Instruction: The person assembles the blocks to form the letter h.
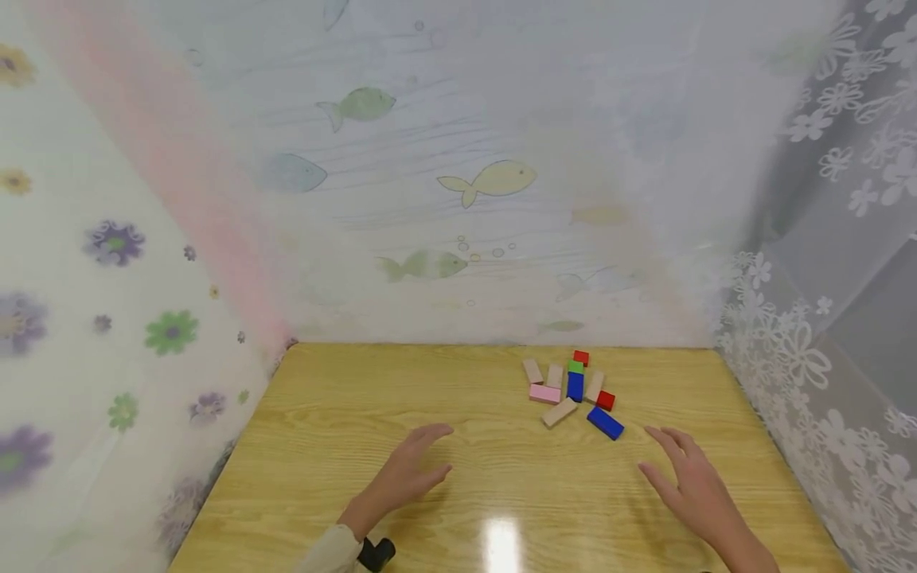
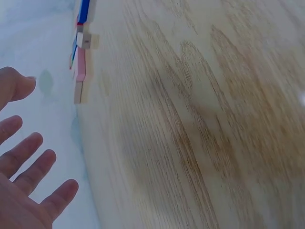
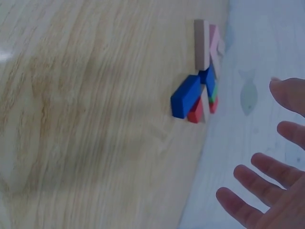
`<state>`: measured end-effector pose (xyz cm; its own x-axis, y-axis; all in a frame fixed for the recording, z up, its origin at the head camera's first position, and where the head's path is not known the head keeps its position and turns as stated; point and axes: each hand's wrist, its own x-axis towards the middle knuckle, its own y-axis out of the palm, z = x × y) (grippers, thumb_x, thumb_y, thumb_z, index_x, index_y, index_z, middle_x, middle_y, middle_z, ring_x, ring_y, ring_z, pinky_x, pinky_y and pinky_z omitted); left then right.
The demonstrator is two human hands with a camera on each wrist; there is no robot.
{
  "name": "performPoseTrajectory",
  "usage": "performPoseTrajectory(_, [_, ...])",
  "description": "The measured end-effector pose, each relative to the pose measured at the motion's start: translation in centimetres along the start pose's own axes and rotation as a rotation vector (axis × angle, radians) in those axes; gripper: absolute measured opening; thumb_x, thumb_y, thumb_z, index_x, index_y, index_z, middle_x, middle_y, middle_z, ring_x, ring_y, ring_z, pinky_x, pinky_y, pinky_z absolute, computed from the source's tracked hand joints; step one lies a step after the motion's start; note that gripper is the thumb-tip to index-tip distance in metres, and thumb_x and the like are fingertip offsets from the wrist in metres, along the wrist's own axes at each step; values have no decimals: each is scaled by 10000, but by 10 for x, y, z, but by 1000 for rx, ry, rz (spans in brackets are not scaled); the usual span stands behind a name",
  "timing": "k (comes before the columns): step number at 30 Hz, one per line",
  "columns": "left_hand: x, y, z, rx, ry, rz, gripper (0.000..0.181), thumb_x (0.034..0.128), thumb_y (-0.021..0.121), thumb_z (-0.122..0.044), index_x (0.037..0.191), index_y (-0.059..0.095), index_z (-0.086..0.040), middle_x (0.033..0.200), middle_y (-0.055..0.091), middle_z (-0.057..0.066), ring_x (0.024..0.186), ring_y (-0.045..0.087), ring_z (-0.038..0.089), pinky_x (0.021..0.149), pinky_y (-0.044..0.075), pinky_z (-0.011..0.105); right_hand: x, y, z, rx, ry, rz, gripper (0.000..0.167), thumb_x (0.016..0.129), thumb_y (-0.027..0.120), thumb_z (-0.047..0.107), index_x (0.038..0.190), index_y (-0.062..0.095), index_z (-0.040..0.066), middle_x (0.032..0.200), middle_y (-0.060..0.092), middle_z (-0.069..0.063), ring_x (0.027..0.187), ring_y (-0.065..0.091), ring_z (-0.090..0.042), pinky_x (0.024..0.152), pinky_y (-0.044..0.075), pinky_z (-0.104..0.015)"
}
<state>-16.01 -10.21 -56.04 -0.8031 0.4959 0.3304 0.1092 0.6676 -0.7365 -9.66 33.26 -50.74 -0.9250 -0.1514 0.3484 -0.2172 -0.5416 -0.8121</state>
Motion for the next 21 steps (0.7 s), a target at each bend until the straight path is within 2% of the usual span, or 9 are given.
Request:
performPoseTrajectory(5, [13, 10, -4, -17, 10, 43, 476, 901, 657, -219, 1335, 503, -100, 1347, 498, 37, 1251, 458, 207, 984, 462, 408, 6, 1, 0, 4, -12, 12, 488, 873, 689, 149, 1287, 496, -19, 1229, 467, -228, 1068, 473, -439, 715, 447, -629])
performPoseTrajectory(11, [30, 25, -6, -54, 26, 63, 443, 905, 652, -195, 1314, 522, -84, 1327, 514, 36, 1239, 466, 209, 987, 461, 390, 18, 7, -3, 4, -46, 22, 489, 881, 682, 161, 1290, 490, -23, 1243, 458, -225, 1079, 470, -440, 727, 454, -636])
performPoseTrajectory(17, [50, 43, -10, -166, -29, 118, 424, 916, 630, -168, 1320, 525, -92, 1329, 508, -18, 1252, 446, 176, 1008, 436, 386, 28, 10, -8, 6, -73, 17, 487, 866, 693, 126, 1285, 498, -26, 1218, 478, -229, 1053, 497, -439, 725, 468, -631])
performPoseTrajectory(21, [66, 56, -11, -157, -17, 125, 417, 917, 626, -167, 1317, 527, -99, 1314, 520, -35, 1237, 460, 138, 1000, 444, 337, 36, 12, -10, 10, -62, 33, 475, 882, 678, 141, 1292, 497, -14, 1225, 474, -230, 1061, 497, -437, 742, 467, -627])
